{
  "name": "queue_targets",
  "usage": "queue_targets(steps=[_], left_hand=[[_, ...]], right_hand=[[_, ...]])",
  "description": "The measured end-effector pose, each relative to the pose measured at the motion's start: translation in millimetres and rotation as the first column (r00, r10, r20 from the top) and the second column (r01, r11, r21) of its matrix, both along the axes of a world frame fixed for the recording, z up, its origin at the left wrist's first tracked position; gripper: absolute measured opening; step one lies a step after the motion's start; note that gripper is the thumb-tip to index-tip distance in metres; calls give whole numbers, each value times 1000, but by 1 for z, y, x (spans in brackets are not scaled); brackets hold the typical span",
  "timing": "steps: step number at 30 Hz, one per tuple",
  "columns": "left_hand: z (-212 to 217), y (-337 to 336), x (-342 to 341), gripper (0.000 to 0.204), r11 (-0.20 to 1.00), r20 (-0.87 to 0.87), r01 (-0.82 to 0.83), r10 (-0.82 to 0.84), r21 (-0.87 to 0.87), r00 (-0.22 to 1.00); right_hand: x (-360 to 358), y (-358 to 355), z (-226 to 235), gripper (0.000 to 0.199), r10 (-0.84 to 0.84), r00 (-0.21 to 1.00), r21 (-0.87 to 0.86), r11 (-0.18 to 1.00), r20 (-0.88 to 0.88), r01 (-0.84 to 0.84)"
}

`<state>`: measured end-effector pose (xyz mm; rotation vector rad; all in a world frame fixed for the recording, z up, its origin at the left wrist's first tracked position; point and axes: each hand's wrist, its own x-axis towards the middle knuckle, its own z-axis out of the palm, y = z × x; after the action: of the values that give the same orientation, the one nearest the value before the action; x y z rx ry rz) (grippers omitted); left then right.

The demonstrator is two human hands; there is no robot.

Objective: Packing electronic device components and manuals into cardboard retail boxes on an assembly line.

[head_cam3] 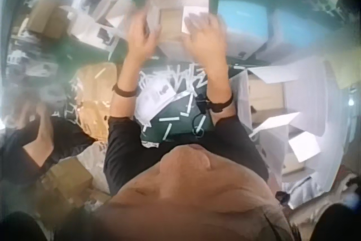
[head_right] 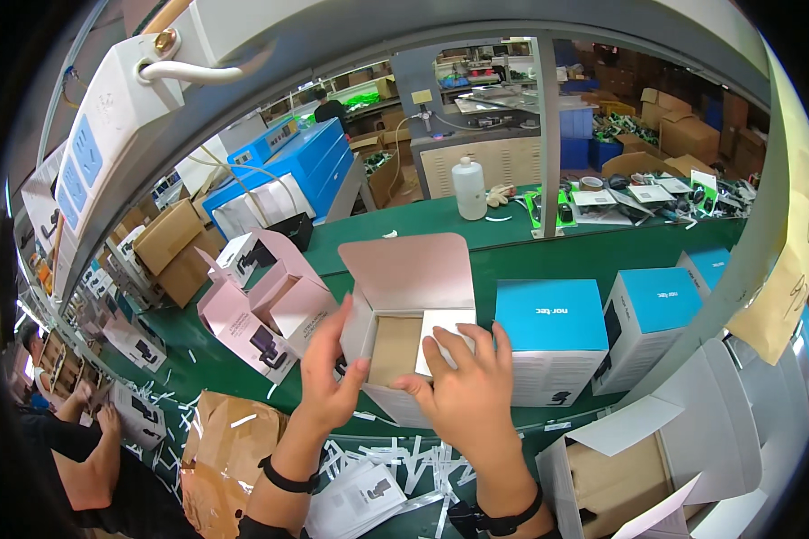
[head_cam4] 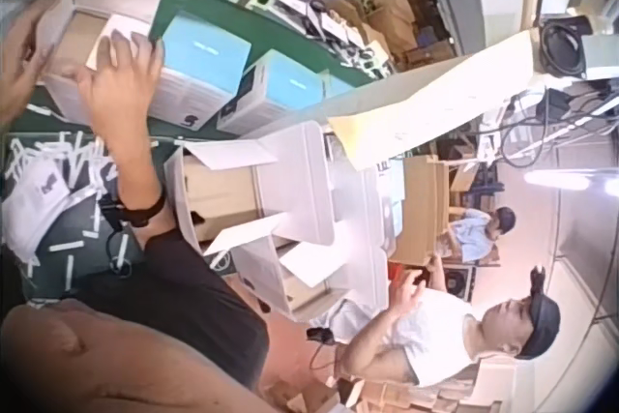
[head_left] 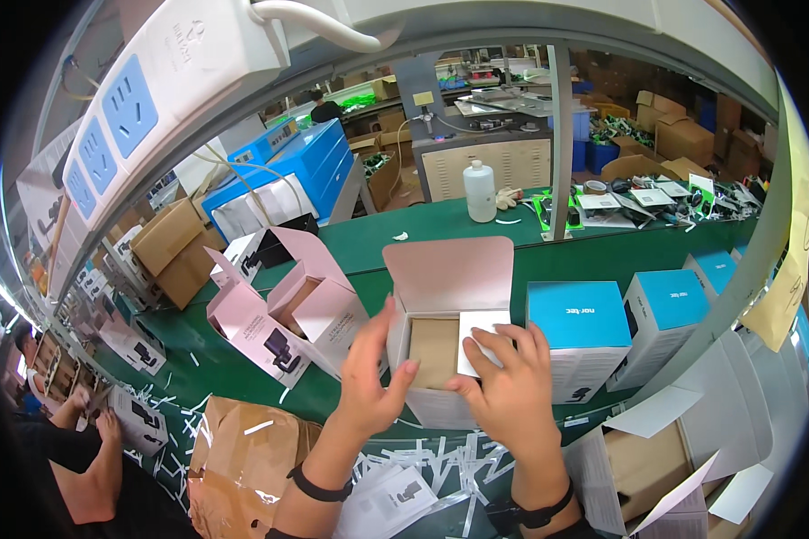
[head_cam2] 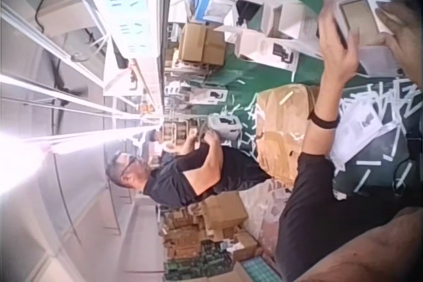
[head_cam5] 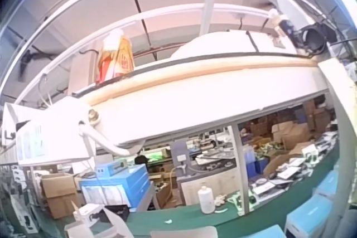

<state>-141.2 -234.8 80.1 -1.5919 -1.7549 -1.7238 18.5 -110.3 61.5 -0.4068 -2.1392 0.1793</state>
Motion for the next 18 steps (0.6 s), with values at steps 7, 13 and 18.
queue_targets(steps=[7,13,18], left_hand=[[-5,-12,-13,47,946,-94,54,-88,-319,992],[-37,31,3,42,941,-396,-34,-109,-337,912],[-3,47,-9,80,928,256,55,44,-369,966]], right_hand=[[-3,2,2,29,21,1000,-156,988,11,-19],[3,24,-9,27,-65,997,-231,970,36,72],[8,29,-10,24,-101,995,-403,911,-11,88]])
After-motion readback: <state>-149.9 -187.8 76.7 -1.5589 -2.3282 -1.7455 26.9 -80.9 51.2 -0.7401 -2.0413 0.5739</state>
